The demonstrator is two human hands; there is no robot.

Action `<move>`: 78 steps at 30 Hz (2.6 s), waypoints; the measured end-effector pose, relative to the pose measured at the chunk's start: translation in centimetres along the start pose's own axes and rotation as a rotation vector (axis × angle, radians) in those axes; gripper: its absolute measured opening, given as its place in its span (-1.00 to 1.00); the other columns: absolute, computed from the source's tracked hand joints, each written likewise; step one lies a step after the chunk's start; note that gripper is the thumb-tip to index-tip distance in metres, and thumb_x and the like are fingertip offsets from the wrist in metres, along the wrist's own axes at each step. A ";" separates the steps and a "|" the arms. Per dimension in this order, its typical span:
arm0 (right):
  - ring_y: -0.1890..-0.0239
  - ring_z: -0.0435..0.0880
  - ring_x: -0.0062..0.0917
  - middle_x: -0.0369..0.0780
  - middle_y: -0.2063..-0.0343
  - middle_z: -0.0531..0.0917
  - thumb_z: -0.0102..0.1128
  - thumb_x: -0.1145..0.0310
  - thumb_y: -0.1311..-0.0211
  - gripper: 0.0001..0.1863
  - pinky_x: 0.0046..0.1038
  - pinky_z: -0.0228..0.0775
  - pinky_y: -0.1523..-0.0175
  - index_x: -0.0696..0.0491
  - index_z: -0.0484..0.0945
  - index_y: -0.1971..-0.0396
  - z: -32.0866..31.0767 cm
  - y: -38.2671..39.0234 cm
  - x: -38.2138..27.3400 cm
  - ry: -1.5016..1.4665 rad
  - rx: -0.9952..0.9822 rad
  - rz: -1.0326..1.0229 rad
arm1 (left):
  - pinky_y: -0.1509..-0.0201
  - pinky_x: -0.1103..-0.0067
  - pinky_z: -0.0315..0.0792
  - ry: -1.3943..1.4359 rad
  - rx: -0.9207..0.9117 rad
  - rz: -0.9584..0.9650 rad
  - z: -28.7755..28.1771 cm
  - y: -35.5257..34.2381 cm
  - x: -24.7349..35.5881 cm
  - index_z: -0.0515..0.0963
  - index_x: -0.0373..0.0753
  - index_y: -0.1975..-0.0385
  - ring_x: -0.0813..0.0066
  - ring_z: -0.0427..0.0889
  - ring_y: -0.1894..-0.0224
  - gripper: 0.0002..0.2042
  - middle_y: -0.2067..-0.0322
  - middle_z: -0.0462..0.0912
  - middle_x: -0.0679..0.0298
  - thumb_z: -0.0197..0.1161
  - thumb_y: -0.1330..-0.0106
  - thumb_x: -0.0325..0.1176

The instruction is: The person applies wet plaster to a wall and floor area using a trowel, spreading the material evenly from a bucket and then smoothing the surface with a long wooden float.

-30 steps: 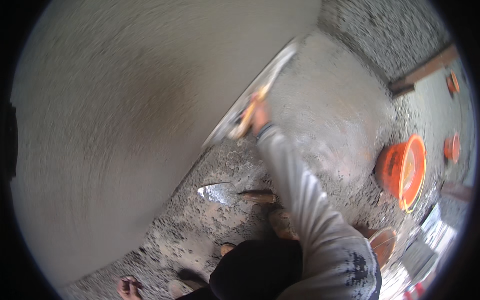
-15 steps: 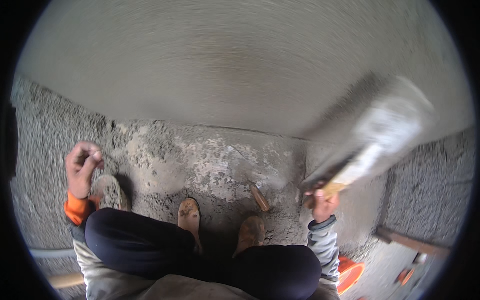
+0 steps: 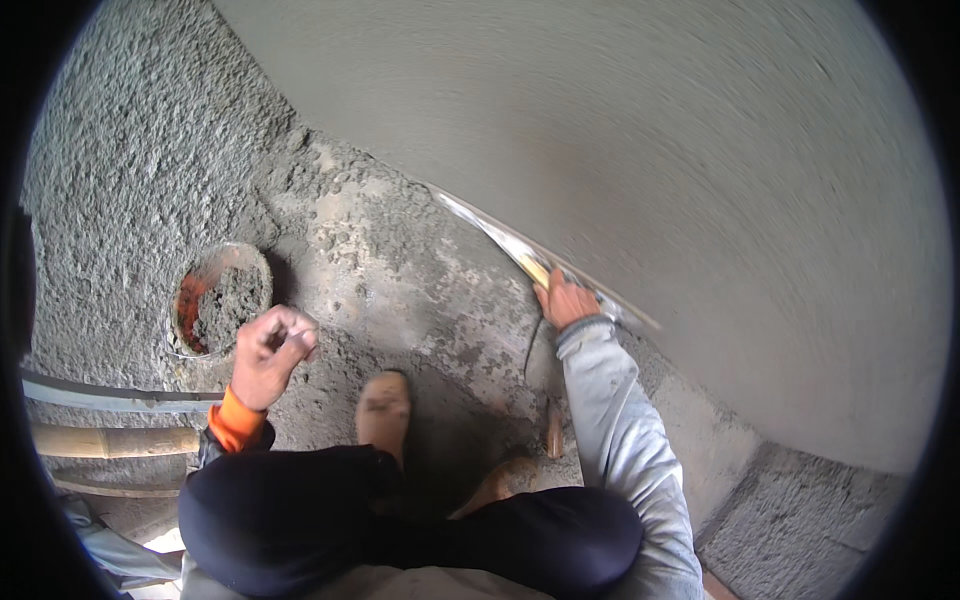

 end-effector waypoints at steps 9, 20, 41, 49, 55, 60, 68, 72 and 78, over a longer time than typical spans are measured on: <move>0.71 0.55 -0.12 0.00 0.72 0.53 -0.06 0.08 -0.24 -0.63 -0.20 0.39 0.64 0.15 0.29 0.42 2.1 -5.5 -4.8 -0.079 0.222 -0.071 | 0.44 0.69 0.38 0.600 0.480 -0.364 -2.9 -2.1 -6.0 0.46 -0.35 0.41 0.61 0.45 0.57 -0.95 0.59 0.47 0.33 0.08 -0.17 -0.54; 0.73 0.52 -0.07 0.04 0.73 0.52 -0.01 0.06 -0.20 -0.63 -0.16 0.37 0.65 0.11 0.32 0.41 0.7 -8.9 -10.3 -0.081 0.353 -0.066 | 0.41 0.63 0.44 0.573 0.512 -0.453 -6.2 4.3 -8.9 0.41 -0.37 0.40 0.57 0.49 0.51 -0.93 0.48 0.49 0.26 0.02 -0.26 -0.51; 0.36 0.60 -0.03 0.09 0.50 0.59 -0.04 0.20 -0.23 -0.68 -0.19 0.46 0.34 0.18 0.29 0.24 3.2 -25.2 -29.2 -0.114 0.196 -0.147 | 0.49 0.67 0.38 0.533 0.902 -0.577 -6.7 15.3 -8.2 0.44 -0.35 0.44 0.54 0.48 0.63 -0.90 0.60 0.46 0.27 0.16 -0.15 -0.45; 0.41 0.60 -0.02 0.12 0.51 0.58 -0.03 0.11 -0.21 -0.61 -0.05 0.39 0.31 0.16 0.28 0.20 1.6 -16.3 -20.2 -0.005 -0.079 0.150 | 0.50 0.66 0.40 0.535 0.953 -0.590 -6.9 15.7 -8.0 0.43 -0.36 0.45 0.55 0.46 0.64 -0.91 0.59 0.45 0.26 0.14 -0.14 -0.47; 0.39 0.61 -0.05 0.08 0.49 0.59 -0.07 0.15 -0.25 -0.67 -0.10 0.43 0.29 0.13 0.27 0.24 1.2 -22.7 -27.6 -0.248 0.062 -0.026 | 0.49 0.63 0.42 0.564 0.971 -0.574 -6.3 14.4 -7.7 0.43 -0.34 0.47 0.53 0.46 0.65 -0.91 0.60 0.46 0.24 0.17 -0.13 -0.46; 0.36 0.62 -0.06 0.05 0.47 0.60 -0.07 0.16 -0.25 -0.69 -0.13 0.44 0.25 0.13 0.24 0.26 1.7 -25.1 -29.2 -0.128 -0.060 0.010 | 0.46 0.60 0.43 0.471 0.940 -0.504 -6.4 14.8 -7.1 0.43 -0.34 0.47 0.53 0.46 0.66 -0.87 0.64 0.45 0.25 0.18 -0.13 -0.41; 0.31 0.60 -0.05 0.07 0.44 0.60 -0.10 0.16 -0.25 -0.71 -0.08 0.39 0.18 0.10 0.23 0.27 2.8 -23.3 -27.1 -0.191 0.093 -0.158 | 0.43 0.58 0.44 0.627 1.078 -0.550 -6.0 16.7 -8.1 0.42 -0.33 0.46 0.52 0.46 0.66 -0.89 0.64 0.47 0.24 0.16 -0.13 -0.44; 0.37 0.61 -0.06 0.08 0.47 0.60 -0.05 0.08 -0.21 -0.56 -0.09 0.40 0.25 0.10 0.25 0.06 1.6 -18.6 -22.9 -0.019 -0.063 0.168 | 0.45 0.61 0.43 0.585 1.111 -0.567 -6.5 18.2 -8.4 0.42 -0.32 0.45 0.53 0.46 0.67 -0.88 0.65 0.47 0.25 0.17 -0.13 -0.42; 0.40 0.61 -0.05 0.07 0.54 0.59 -0.06 0.09 -0.23 -0.52 -0.13 0.45 0.34 0.20 0.25 0.05 1.0 -20.5 -24.8 -0.104 0.124 0.012 | 0.45 0.60 0.44 0.632 1.120 -0.588 -5.8 18.8 -9.5 0.43 -0.33 0.43 0.53 0.47 0.66 -0.88 0.64 0.48 0.25 0.17 -0.14 -0.43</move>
Point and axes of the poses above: each hand's wrist, its own y-axis away from the middle knuckle, its own z-axis out of the palm, x = y × z, the point moved 3 cm from there along -y, towards the middle knuckle
